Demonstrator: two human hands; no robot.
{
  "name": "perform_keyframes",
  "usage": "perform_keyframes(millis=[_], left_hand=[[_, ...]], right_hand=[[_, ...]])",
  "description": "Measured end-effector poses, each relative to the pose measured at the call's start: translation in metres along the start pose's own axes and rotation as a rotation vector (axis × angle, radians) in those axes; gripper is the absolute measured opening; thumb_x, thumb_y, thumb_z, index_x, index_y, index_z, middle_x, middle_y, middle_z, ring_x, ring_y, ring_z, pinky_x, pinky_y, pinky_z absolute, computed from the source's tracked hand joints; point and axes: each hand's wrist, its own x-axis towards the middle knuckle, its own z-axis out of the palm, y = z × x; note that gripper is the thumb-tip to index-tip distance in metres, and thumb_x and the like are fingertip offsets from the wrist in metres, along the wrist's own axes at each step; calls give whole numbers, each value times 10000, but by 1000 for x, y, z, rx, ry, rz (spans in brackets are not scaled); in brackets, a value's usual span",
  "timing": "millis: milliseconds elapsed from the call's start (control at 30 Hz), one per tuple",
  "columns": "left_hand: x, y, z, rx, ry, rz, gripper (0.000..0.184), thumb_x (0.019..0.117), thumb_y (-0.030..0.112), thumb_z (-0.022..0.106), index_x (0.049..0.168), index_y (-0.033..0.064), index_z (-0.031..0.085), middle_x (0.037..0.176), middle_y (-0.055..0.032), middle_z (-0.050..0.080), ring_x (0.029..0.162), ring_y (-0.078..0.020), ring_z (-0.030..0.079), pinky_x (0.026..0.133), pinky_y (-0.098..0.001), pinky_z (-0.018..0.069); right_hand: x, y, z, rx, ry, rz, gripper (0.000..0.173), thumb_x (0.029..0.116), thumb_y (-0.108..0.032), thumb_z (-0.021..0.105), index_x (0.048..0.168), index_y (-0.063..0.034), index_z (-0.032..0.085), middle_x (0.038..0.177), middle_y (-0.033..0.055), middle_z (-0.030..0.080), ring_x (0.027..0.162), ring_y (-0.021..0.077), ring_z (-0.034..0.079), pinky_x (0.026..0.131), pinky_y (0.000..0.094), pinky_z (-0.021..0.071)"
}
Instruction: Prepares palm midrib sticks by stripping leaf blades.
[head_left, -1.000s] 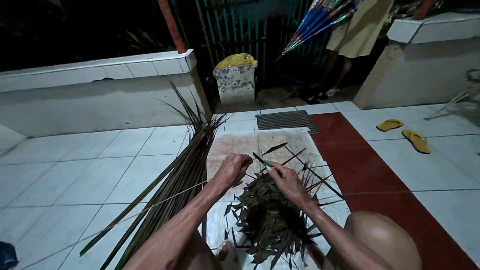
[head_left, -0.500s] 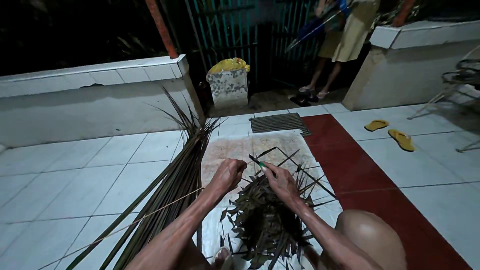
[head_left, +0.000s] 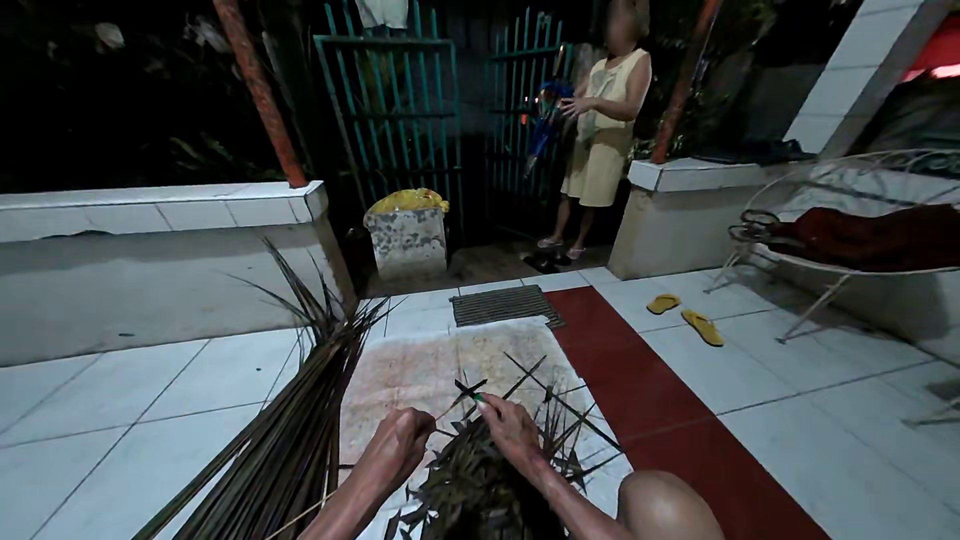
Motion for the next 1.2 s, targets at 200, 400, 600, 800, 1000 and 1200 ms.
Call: perform_keyframes(millis=[200, 400, 600, 800, 1000, 1200], left_hand=[[-15, -10, 1, -2, -46, -30, 229, 1019, 148, 565, 991, 60, 775, 883, -123, 732, 869, -283, 703, 836, -496, 552], [-33, -10, -3, 35, -122, -109, 232, 1019, 148, 561, 1039, 39, 764, 996, -155, 739, 985, -310, 705, 920, -513, 546], [-47, -23, -21, -7, -30, -144, 222, 1019, 176, 582, 1038, 75, 779, 961, -117, 746, 932, -263, 706, 887, -496, 551], [-34, -43, -23, -6, 59, -237, 236, 1034, 210, 584, 1078, 74, 772, 999, -107, 747, 951, -238, 703, 919, -466, 544], [-18, -29, -17, 35, 62, -191, 233, 1036, 201, 573, 1051, 75, 769, 1002, -120, 747, 984, -268, 705, 928, -490, 537], [-13, -17, -10, 127, 67, -141, 233, 1031, 185, 553, 1025, 79, 760, 975, -127, 739, 964, -287, 708, 891, -497, 553]], right_hand=[[2, 9, 9, -46, -47, 47, 432, 1077, -467, 432, 1389, -274, 659, 1197, 51, 734, 1121, 240, 682, 977, 537, 513], [3, 9, 23, -106, -137, 46, 423, 1085, -426, 435, 1406, -248, 646, 1248, 86, 715, 1160, 278, 668, 1011, 548, 501], [9, 47, 17, -208, -56, 198, 447, 1100, -375, 398, 1375, -129, 650, 1273, 187, 683, 1197, 373, 641, 1010, 597, 485], [9, 20, 10, 44, 32, -9, 442, 1096, -374, 438, 1332, -80, 670, 1006, 169, 707, 897, 308, 670, 849, 544, 526], [-10, -24, 24, 152, -118, -187, 429, 1081, -410, 459, 1349, -157, 678, 1014, 84, 725, 871, 188, 669, 827, 434, 543], [-16, -34, 27, 155, -187, -228, 434, 1076, -446, 457, 1341, -192, 689, 1026, 67, 735, 895, 183, 683, 840, 435, 550]])
